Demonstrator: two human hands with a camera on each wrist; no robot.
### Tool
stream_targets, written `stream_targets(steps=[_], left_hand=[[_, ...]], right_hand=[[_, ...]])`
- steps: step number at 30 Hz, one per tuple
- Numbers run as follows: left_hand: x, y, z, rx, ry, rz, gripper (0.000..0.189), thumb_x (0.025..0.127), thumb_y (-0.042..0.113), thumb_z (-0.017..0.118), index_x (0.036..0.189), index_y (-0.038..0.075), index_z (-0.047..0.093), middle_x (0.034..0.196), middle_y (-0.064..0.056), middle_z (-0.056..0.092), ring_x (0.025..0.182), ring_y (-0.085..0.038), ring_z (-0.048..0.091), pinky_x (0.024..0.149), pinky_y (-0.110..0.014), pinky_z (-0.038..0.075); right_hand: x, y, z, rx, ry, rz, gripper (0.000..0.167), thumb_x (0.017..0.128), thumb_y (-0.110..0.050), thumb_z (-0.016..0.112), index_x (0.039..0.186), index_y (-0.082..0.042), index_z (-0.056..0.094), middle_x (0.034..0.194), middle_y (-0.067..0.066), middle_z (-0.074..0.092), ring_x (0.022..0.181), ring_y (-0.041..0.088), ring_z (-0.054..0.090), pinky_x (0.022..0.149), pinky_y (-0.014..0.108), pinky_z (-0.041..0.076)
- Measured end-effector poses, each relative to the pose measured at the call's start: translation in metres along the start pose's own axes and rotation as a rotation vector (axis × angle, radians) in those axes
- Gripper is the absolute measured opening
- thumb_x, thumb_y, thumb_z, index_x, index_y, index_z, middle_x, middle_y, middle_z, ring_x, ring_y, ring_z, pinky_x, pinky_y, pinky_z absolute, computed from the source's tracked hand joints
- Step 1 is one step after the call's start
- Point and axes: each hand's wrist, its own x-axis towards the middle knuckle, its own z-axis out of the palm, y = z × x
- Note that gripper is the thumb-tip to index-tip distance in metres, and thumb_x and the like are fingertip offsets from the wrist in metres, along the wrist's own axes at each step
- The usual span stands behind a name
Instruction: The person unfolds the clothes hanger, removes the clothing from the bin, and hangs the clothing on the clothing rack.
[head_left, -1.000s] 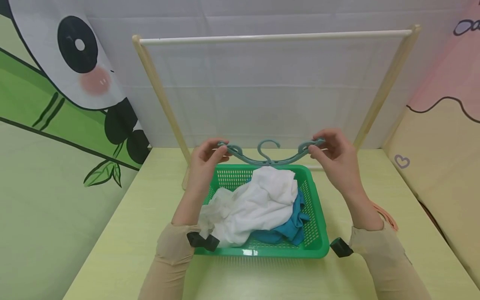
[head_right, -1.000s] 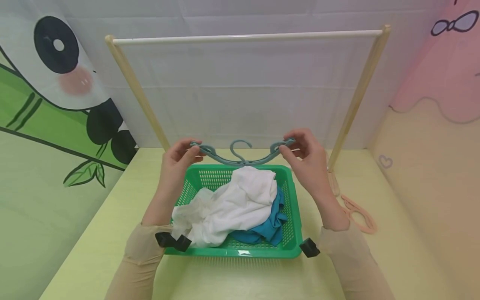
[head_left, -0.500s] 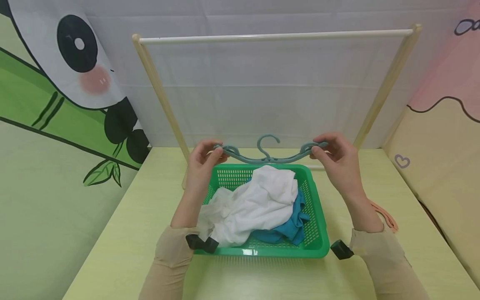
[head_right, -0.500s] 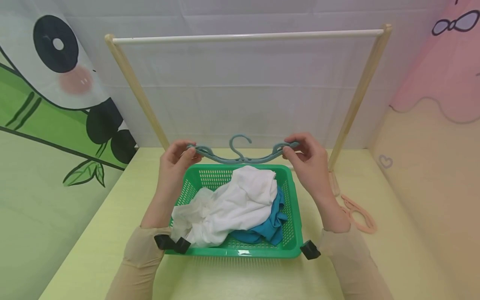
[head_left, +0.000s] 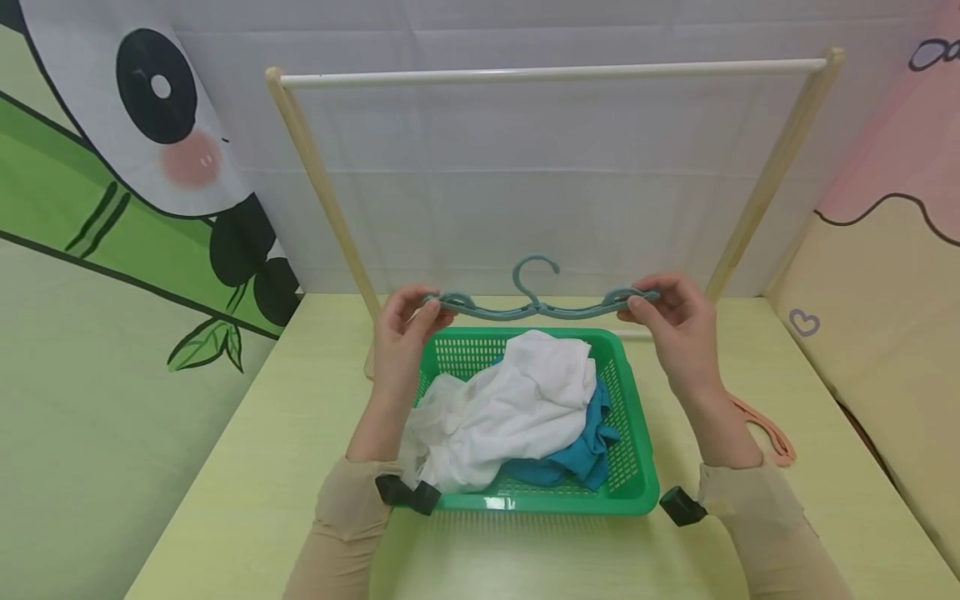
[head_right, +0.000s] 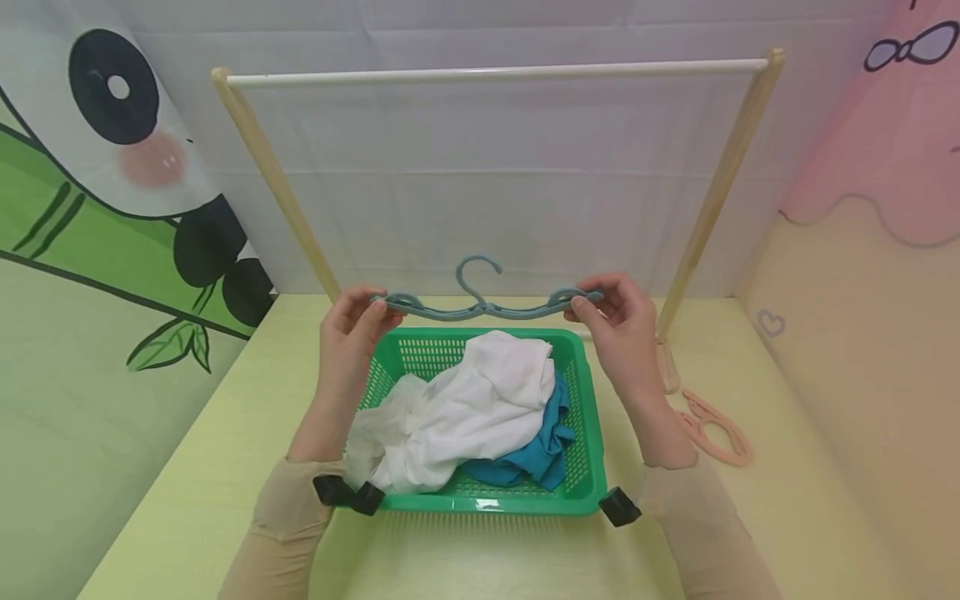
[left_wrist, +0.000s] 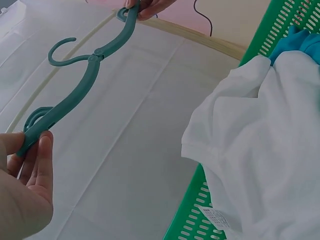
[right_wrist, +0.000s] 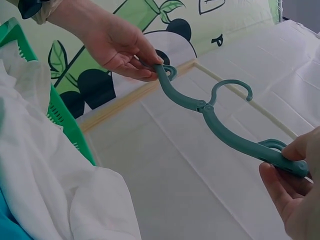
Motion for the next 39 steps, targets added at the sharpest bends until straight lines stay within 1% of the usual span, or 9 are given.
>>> stream_targets(steps=[7,12,15,19,23,26,31,36,39], left_hand=[[-0.003,-0.004,0.001,-0.042,0.031,-0.012,0.010,0.100,0.011,0.057,0.110,0.009,0.058,0.098,0.003,0.068,0.089,-0.008,0.072,0.089,-0.022,0.057],[-0.004,-0.008,0.003,-0.115,0.051,-0.034,0.007,0.100,0.011,0.056,0.107,0.012,0.059,0.097,0.003,0.068,0.088,-0.007,0.072,0.087,-0.021,0.057],[-0.004,-0.010,0.004,-0.157,0.065,-0.035,0.006,0.100,0.010,0.056,0.104,0.013,0.060,0.096,0.003,0.069,0.087,-0.007,0.072,0.086,-0.021,0.058],[-0.005,-0.013,0.006,-0.193,0.066,-0.030,0.006,0.100,0.010,0.056,0.103,0.013,0.061,0.096,0.003,0.069,0.087,-0.007,0.072,0.086,-0.021,0.058],[-0.008,-0.013,0.008,-0.235,0.071,-0.045,0.007,0.100,0.008,0.055,0.104,0.011,0.060,0.096,0.003,0.071,0.087,-0.007,0.073,0.086,-0.021,0.058],[-0.009,-0.014,0.010,-0.271,0.074,-0.062,0.007,0.101,0.007,0.055,0.104,0.009,0.059,0.096,0.002,0.071,0.088,-0.007,0.073,0.086,-0.020,0.057],[-0.010,-0.017,0.011,-0.293,0.079,-0.086,0.007,0.101,0.006,0.054,0.105,0.009,0.059,0.097,0.001,0.071,0.088,-0.008,0.073,0.086,-0.020,0.057],[-0.011,-0.020,0.010,-0.305,0.089,-0.100,0.008,0.101,0.005,0.053,0.103,0.010,0.059,0.098,0.000,0.071,0.089,-0.008,0.073,0.087,-0.021,0.057],[-0.012,-0.021,0.009,-0.319,0.095,-0.104,0.009,0.101,0.004,0.052,0.103,0.009,0.059,0.098,0.000,0.071,0.089,-0.008,0.073,0.088,-0.022,0.057]], right_hand=[[-0.002,0.007,0.001,0.039,0.015,0.042,0.009,0.094,0.003,0.061,0.101,-0.002,0.062,0.091,0.002,0.071,0.077,0.010,0.073,0.077,0.025,0.060],[-0.004,0.010,0.005,0.068,0.052,0.082,0.008,0.094,0.001,0.062,0.101,-0.002,0.061,0.091,0.002,0.071,0.077,0.011,0.073,0.078,0.026,0.060],[-0.006,0.011,0.007,0.081,0.066,0.101,0.008,0.094,0.001,0.062,0.101,-0.002,0.059,0.091,0.003,0.070,0.078,0.012,0.073,0.079,0.026,0.060],[-0.008,0.012,0.008,0.096,0.077,0.135,0.007,0.095,-0.001,0.061,0.100,-0.005,0.059,0.092,0.005,0.068,0.078,0.011,0.073,0.082,0.025,0.060],[-0.010,0.015,0.009,0.137,0.084,0.173,0.007,0.095,-0.003,0.062,0.099,-0.007,0.058,0.093,0.006,0.068,0.079,0.012,0.073,0.084,0.026,0.059],[-0.011,0.017,0.010,0.157,0.081,0.190,0.008,0.095,-0.003,0.062,0.099,-0.008,0.057,0.092,0.003,0.070,0.079,0.011,0.074,0.084,0.025,0.059],[-0.013,0.021,0.012,0.142,0.069,0.194,0.009,0.096,-0.001,0.060,0.099,-0.009,0.057,0.092,-0.001,0.071,0.080,0.010,0.074,0.084,0.023,0.059],[-0.016,0.026,0.013,0.140,0.037,0.206,0.010,0.096,0.000,0.059,0.100,-0.009,0.057,0.094,-0.002,0.071,0.083,0.009,0.074,0.085,0.023,0.059],[-0.016,0.028,0.013,0.110,0.005,0.215,0.008,0.097,-0.002,0.059,0.101,-0.008,0.058,0.094,-0.003,0.070,0.085,0.008,0.074,0.085,0.023,0.058]])
